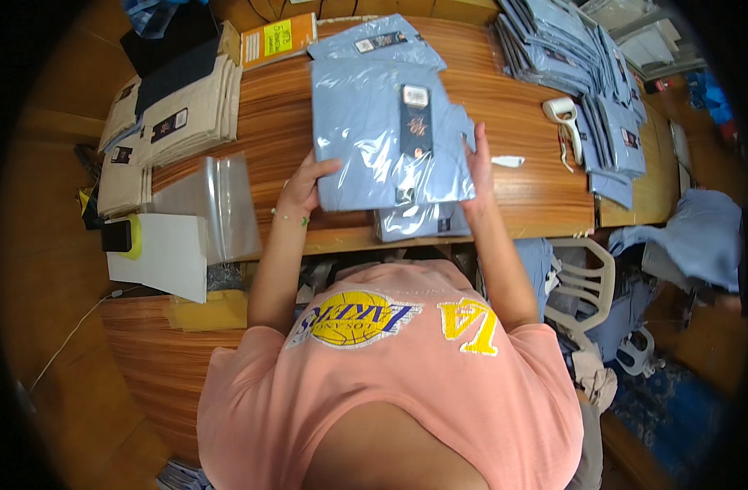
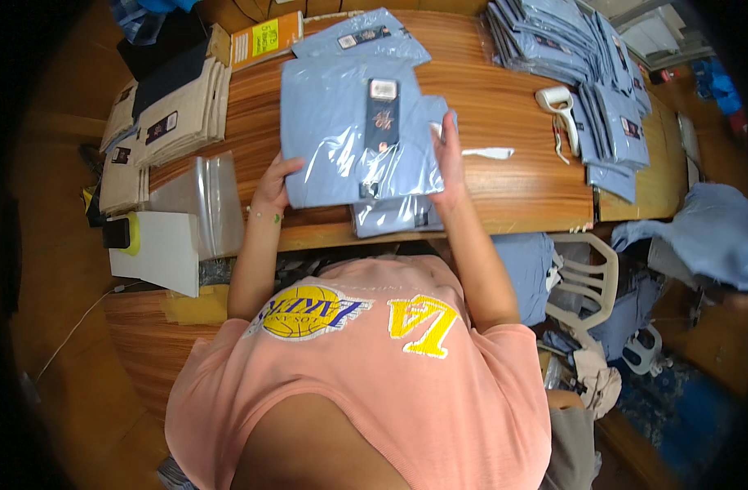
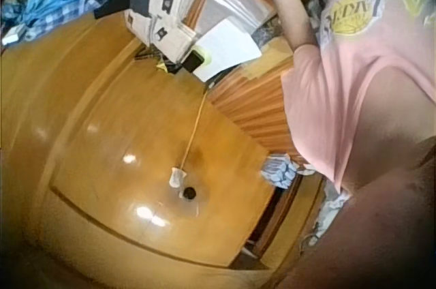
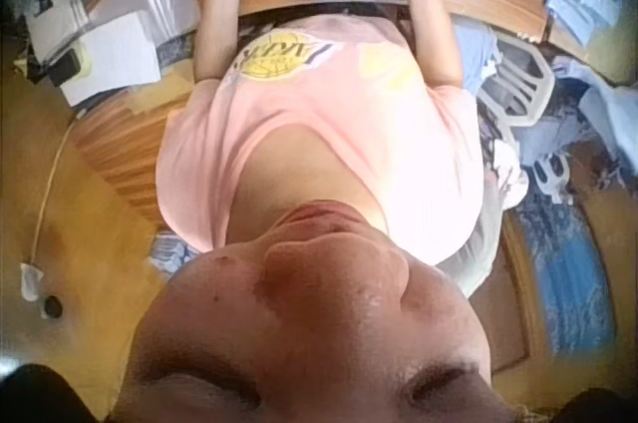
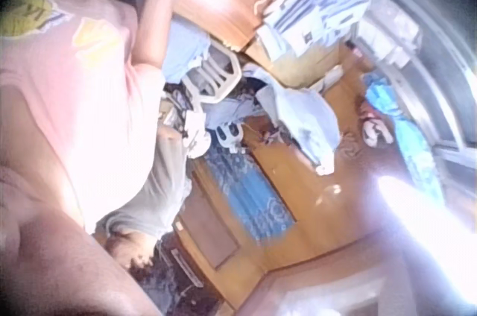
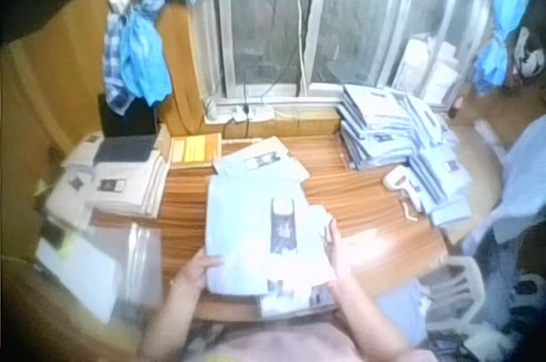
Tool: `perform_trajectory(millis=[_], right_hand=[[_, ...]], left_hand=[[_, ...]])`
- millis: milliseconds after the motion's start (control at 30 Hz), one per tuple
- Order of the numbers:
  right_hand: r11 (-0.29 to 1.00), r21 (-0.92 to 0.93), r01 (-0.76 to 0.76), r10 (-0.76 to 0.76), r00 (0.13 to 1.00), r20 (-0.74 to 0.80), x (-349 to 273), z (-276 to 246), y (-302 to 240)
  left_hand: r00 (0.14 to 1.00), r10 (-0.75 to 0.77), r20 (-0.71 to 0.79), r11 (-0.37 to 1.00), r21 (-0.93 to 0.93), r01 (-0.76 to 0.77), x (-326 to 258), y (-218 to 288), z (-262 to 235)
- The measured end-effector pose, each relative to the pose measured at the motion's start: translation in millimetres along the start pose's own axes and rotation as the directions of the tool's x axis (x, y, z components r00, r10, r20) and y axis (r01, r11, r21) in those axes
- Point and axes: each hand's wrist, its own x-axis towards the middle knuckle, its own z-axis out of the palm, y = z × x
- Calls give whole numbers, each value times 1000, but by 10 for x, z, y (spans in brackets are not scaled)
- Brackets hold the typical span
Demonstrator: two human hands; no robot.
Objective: The person wraps a folded shirt with a string and a tag, writes in a notebook, moves stacks of shirts to a shelf, and then unfolds a new shirt on a table to apply a cardboard insert and begin folding it, using a lint roller at the end.
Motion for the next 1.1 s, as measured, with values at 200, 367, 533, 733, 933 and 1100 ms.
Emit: perform_trajectory(millis=[200,367,533,733,933,1100], right_hand=[[929,-325,175,-198,979,-38,-246,31,-119],[898,-388,207,-254,964,-74,-361,-126,-298],[832,-511,216,-288,956,-64,-113,-60,-653],[631,-727,272,-246,958,146,623,103,-1528],[714,-669,206,-129,978,163,791,389,-1660],[701,-665,257,-155,965,210,735,393,-1746]], left_hand=[[999,19,44,996,81,-23,92,-112,265],[992,129,-15,984,129,-126,202,-247,616],[984,160,-77,966,216,-140,546,-121,830],[981,192,10,903,389,-181,1358,342,990],[994,91,56,981,165,-100,1520,638,837],[983,184,6,957,229,-181,1260,667,1238]])
